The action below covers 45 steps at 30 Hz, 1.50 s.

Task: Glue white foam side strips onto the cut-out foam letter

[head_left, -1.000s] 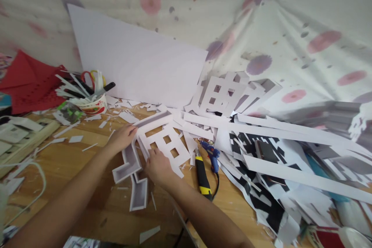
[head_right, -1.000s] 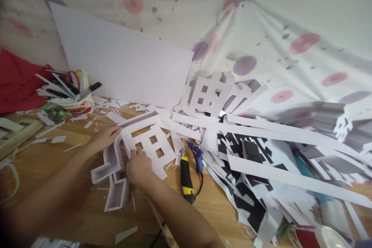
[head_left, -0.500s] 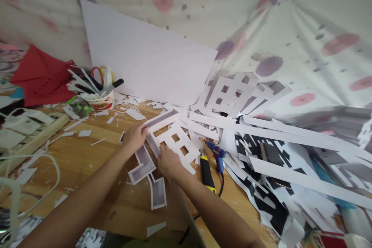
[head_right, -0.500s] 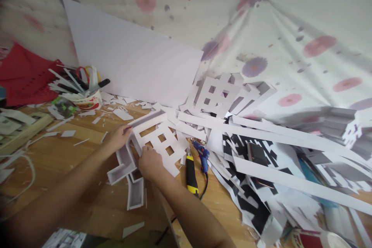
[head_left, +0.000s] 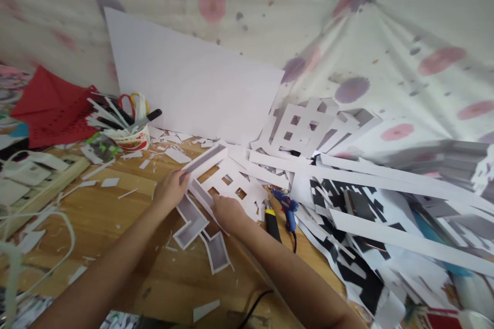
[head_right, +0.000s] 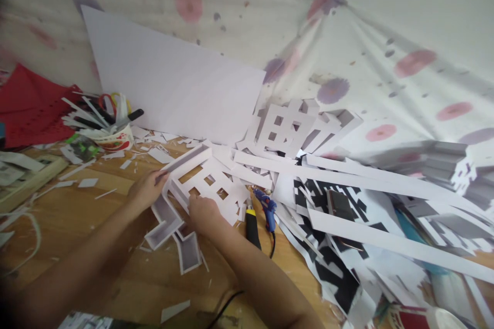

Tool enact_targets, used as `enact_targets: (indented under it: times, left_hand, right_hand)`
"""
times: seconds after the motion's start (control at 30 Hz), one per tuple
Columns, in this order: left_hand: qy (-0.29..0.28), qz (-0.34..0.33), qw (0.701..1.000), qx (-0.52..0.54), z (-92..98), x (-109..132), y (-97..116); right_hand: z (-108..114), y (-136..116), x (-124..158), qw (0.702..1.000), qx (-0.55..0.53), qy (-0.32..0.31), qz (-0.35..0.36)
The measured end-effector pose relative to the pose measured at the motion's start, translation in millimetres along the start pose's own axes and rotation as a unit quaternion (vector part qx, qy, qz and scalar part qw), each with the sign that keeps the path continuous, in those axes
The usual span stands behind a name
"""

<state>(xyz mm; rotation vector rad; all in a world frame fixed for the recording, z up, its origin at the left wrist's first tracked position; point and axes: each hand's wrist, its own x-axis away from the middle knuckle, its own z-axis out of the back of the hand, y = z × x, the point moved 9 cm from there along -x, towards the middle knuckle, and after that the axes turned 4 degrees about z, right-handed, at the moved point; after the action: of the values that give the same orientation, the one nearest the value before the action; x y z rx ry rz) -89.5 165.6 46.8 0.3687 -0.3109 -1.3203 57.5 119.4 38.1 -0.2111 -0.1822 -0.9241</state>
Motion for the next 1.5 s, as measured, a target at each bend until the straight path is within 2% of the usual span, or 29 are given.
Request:
enact_targets:
  times: [0.17, 0.37, 1.1, 1.5]
  left_hand:
    - [-0.009, -0.017, 1.000, -0.018, -0.6, 0.3, -0.1]
    - [-0.029, -0.027, 0.997, -0.071, -2.9, -0.2, 0.4]
    - [-0.021, -0.034, 0.998, -0.053, -5.0, -2.4, -1.8]
    - [-0.046, -0.016, 0.998, -0.038, -4.0, -0.9, -0.7]
  right_hand:
    - [-6.2, -2.3, 1.6, 1.000, 0.005, 0.001, 0.007]
    - [-1.9, -5.7, -2.7, 1.000, -0.001, 0.005, 0.013]
    - [-5.0, -8.0, -4.9, 1.000, -0.010, -0.014, 0.023]
    - [-5.8, -10.7, -4.4, 0.999, -0.010, -0.027, 0.026]
